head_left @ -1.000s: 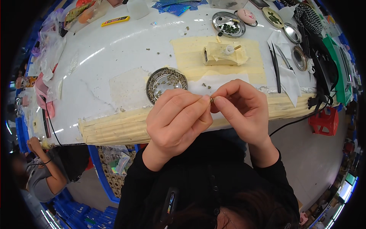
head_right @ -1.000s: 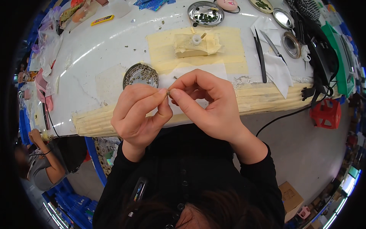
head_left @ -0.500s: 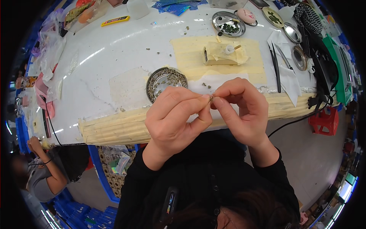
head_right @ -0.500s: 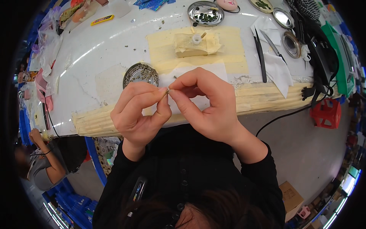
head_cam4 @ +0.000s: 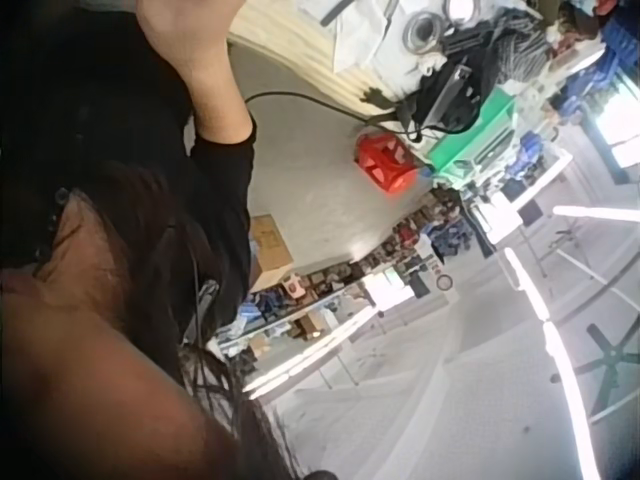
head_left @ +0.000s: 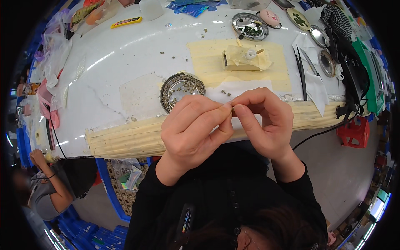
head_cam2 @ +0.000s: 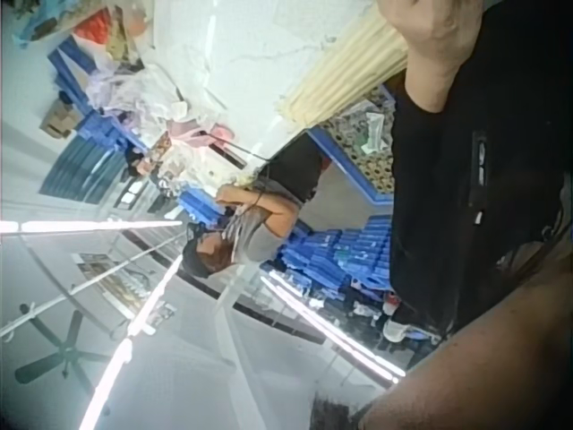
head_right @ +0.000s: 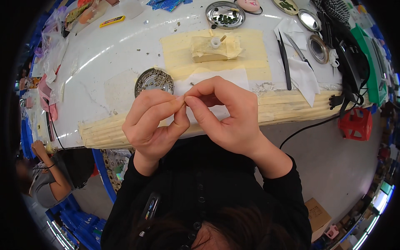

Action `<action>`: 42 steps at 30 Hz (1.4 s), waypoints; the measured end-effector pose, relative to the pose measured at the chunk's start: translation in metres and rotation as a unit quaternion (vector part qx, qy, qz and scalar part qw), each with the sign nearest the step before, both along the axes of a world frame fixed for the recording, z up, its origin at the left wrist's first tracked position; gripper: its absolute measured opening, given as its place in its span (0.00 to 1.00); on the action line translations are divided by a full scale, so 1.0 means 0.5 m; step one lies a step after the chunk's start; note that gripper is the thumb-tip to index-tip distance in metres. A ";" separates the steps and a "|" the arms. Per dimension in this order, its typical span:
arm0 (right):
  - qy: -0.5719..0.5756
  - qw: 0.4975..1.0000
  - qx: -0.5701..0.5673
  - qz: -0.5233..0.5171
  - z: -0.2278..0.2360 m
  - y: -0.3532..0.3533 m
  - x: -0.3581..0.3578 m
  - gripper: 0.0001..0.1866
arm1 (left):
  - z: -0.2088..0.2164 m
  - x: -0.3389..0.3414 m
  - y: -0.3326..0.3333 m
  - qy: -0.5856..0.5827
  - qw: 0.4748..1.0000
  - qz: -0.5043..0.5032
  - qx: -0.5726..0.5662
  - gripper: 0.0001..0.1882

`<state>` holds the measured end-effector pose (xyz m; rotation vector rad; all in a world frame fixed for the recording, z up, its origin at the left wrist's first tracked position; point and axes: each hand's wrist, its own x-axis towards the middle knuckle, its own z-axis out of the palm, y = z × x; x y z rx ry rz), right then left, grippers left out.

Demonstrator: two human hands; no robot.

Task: Assembling small mechanical components using tweezers on a workbench.

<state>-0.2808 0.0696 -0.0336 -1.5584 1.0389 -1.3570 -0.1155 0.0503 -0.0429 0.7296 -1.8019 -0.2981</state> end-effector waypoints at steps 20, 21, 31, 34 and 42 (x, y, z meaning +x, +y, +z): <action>0.087 0.988 -0.116 -0.059 -0.007 -0.002 0.005 0.08 | 0.004 0.002 0.010 0.112 0.976 -0.036 0.185 0.08; 0.122 0.977 -0.158 -0.073 -0.004 -0.006 0.004 0.09 | 0.005 0.002 0.010 0.098 0.980 -0.029 0.173 0.08; 0.156 0.964 -0.206 -0.064 -0.006 -0.012 -0.006 0.12 | 0.013 0.002 0.007 0.007 0.999 0.022 0.034 0.12; 0.175 0.953 -0.245 -0.040 -0.002 -0.015 -0.009 0.12 | 0.018 0.005 0.007 -0.003 0.998 0.012 0.063 0.12; 0.025 0.999 -0.023 0.026 -0.001 -0.003 -0.009 0.08 | 0.019 0.011 0.006 -0.009 0.998 -0.006 0.069 0.12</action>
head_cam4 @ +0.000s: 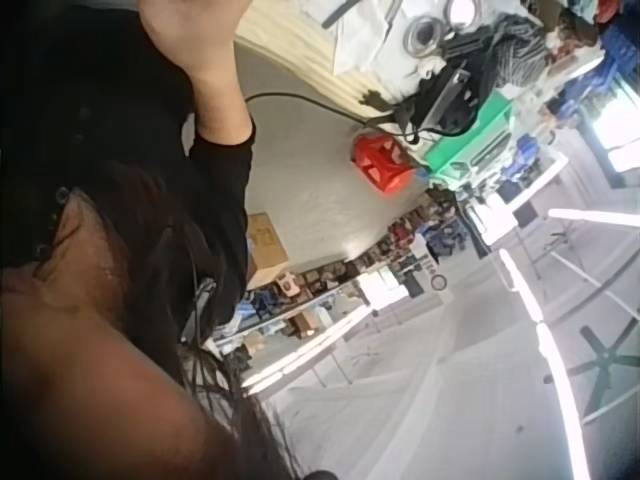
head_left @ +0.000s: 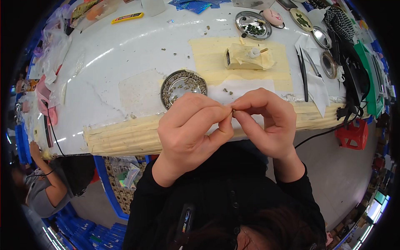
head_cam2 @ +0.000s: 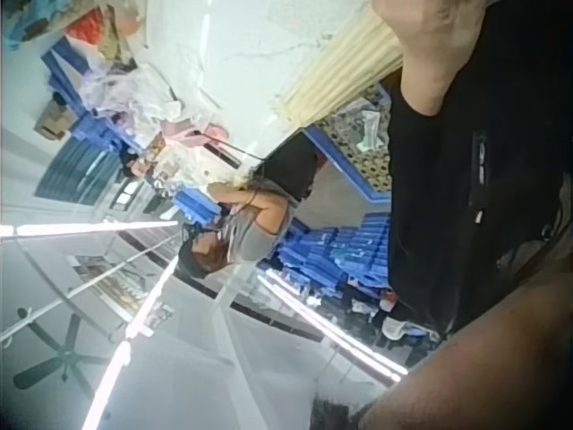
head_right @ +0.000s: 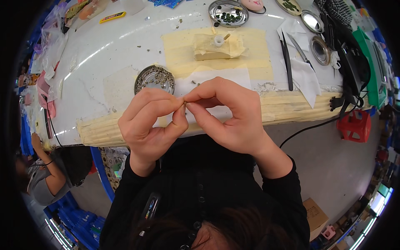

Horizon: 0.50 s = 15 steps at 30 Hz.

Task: Assembling small mechanical components using tweezers on a workbench.

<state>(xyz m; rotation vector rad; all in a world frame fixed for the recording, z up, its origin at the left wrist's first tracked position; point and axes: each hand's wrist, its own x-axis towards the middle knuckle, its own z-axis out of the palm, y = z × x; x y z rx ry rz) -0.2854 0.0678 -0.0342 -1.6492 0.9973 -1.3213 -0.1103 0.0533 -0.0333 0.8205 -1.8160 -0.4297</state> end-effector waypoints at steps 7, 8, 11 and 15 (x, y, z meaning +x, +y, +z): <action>0.000 0.999 0.053 -0.001 0.007 0.005 0.000 0.05 | -0.005 -0.003 -0.003 -0.020 0.999 -0.003 -0.038 0.13; -0.036 0.995 0.096 0.014 0.007 0.005 -0.002 0.04 | -0.006 -0.003 -0.003 -0.014 0.999 -0.005 -0.036 0.13; -0.135 0.970 0.196 0.053 0.010 0.005 -0.004 0.05 | -0.010 -0.002 -0.003 0.006 0.999 -0.012 -0.029 0.13; -0.210 0.944 0.238 0.094 0.002 0.004 0.000 0.06 | -0.012 -0.004 -0.002 0.045 0.999 -0.030 0.001 0.12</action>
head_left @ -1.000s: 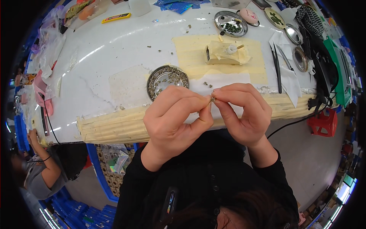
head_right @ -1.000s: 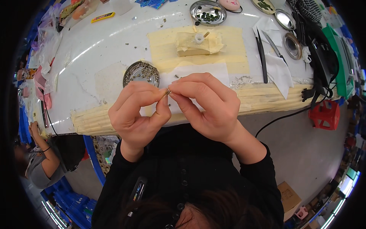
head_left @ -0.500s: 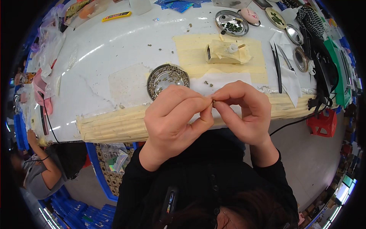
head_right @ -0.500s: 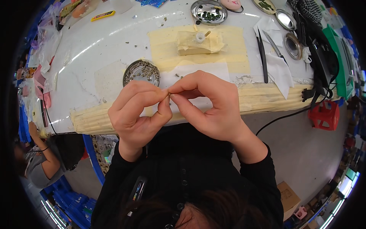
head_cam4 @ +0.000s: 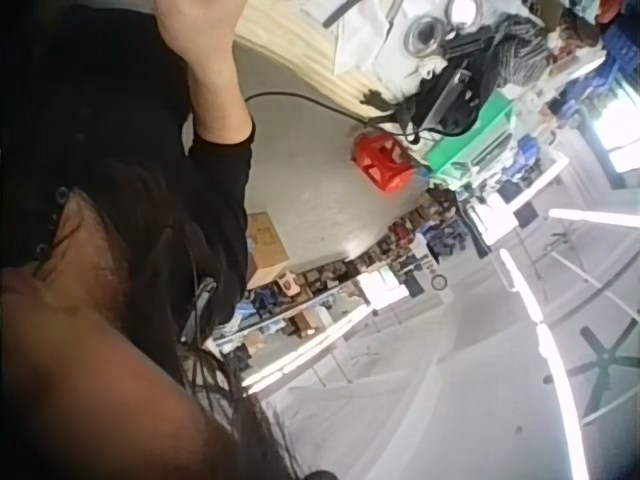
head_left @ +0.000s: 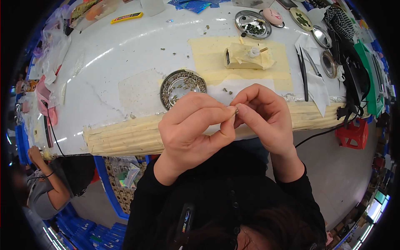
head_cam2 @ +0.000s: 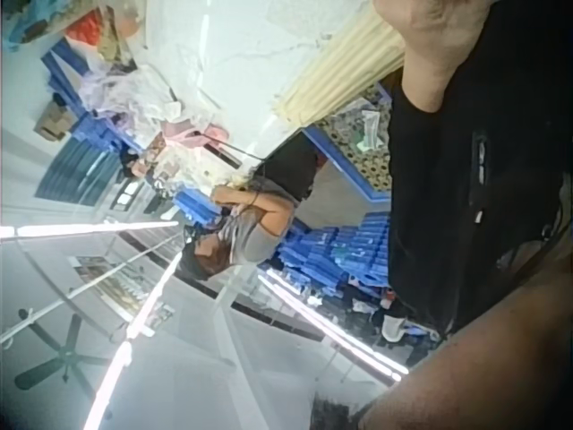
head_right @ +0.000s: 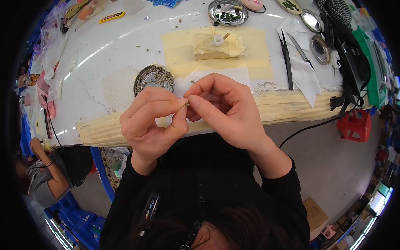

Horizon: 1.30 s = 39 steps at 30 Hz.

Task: Assembling small mechanical components using tweezers on a workbench.

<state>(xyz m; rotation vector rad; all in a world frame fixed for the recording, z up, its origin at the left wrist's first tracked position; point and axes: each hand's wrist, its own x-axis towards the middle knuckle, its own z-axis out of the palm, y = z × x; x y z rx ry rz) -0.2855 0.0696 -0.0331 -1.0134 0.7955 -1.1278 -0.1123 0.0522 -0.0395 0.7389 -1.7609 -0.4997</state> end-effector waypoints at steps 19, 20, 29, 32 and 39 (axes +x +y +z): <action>0.089 0.993 -0.042 -0.068 0.005 0.009 0.012 0.05 | 0.007 -0.004 -0.001 -0.069 0.991 0.071 -0.094 0.13; 0.143 0.978 -0.112 -0.100 0.001 0.008 0.014 0.05 | 0.008 -0.004 -0.001 -0.069 0.991 0.072 -0.089 0.12; 0.382 0.763 -0.482 -0.200 -0.017 -0.017 0.004 0.10 | 0.011 0.002 -0.001 -0.043 0.998 0.049 -0.004 0.12; 0.331 0.839 -0.400 -0.164 -0.008 -0.015 0.004 0.08 | 0.010 0.004 -0.002 -0.038 0.998 0.040 -0.006 0.12; -0.026 1.000 0.010 0.000 0.005 -0.004 -0.002 0.06 | 0.001 0.000 -0.009 -0.033 0.995 0.041 -0.083 0.12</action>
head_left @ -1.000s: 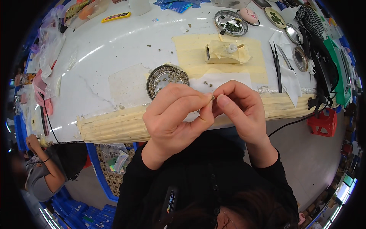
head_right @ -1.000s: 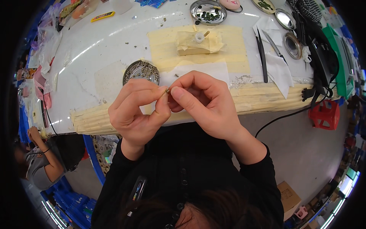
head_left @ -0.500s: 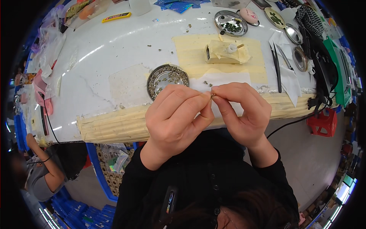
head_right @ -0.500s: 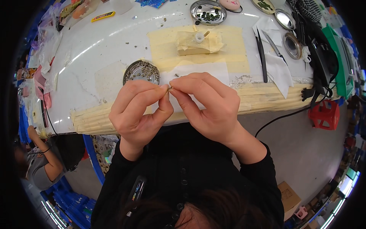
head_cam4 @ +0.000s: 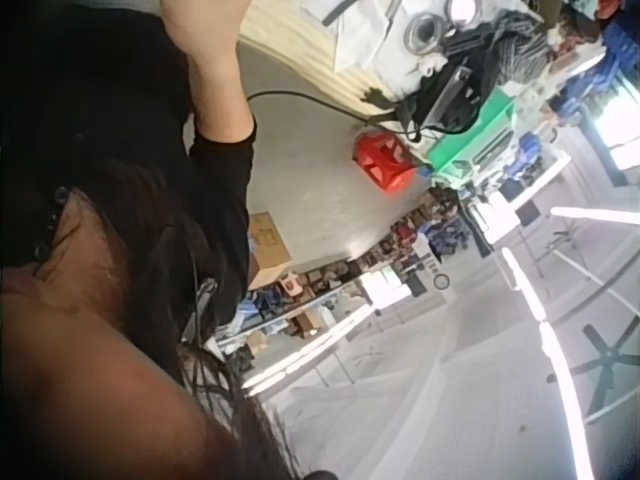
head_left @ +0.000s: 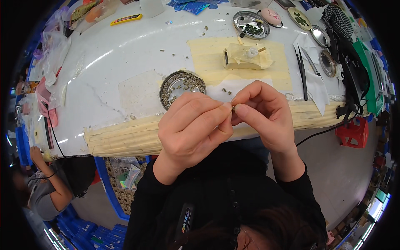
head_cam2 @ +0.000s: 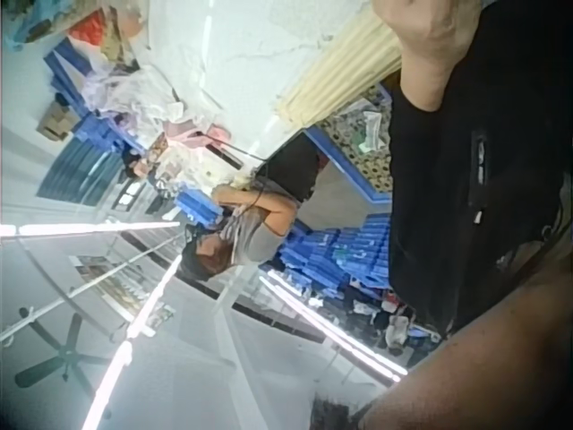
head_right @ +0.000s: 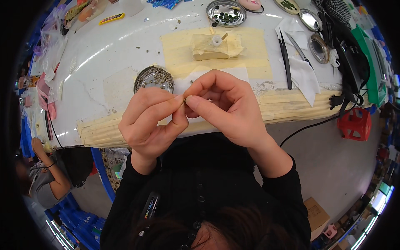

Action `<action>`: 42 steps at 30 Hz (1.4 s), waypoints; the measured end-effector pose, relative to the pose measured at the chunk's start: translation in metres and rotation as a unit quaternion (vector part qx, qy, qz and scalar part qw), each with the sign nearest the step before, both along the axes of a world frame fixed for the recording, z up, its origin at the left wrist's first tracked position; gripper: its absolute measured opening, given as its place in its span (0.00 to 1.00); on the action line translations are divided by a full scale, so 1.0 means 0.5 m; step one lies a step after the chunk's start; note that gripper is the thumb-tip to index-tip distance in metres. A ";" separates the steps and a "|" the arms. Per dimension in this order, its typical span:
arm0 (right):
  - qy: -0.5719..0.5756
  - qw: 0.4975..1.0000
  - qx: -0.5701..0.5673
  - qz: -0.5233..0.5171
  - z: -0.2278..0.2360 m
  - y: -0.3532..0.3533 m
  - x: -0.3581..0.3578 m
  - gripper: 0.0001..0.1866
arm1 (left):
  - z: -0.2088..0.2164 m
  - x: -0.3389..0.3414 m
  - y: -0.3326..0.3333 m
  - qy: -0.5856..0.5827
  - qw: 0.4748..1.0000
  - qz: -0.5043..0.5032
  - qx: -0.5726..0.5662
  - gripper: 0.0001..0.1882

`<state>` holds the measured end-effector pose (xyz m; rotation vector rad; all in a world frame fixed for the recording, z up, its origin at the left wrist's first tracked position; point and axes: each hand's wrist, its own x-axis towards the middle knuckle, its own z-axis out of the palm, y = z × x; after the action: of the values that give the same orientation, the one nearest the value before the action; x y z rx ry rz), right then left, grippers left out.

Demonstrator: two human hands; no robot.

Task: Assembling small mechanical components using tweezers on a workbench.

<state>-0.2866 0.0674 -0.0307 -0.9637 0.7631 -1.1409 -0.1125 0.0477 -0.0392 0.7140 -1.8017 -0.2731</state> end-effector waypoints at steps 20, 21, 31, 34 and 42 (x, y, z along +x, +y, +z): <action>0.239 0.923 -0.264 -0.145 -0.012 0.005 0.015 0.06 | -0.004 0.005 0.011 0.135 0.958 -0.070 0.242 0.07; 0.253 0.914 -0.277 -0.153 -0.012 0.004 0.015 0.06 | -0.005 0.005 0.011 0.142 0.956 -0.073 0.245 0.07; 0.303 0.856 -0.363 -0.210 -0.028 0.003 0.023 0.09 | -0.005 -0.008 0.015 0.139 0.971 -0.055 0.184 0.08; 0.335 0.824 -0.395 -0.231 -0.023 0.003 0.027 0.10 | -0.004 -0.007 0.018 0.150 0.964 -0.069 0.206 0.07; 0.330 0.817 -0.411 -0.236 -0.025 0.002 0.030 0.12 | -0.004 -0.002 0.030 0.338 0.807 -0.201 0.441 0.03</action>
<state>-0.2718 0.0682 -0.0431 -2.0543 1.1255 -1.6437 -0.1136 0.0625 -0.0409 0.7037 -1.0349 -1.5241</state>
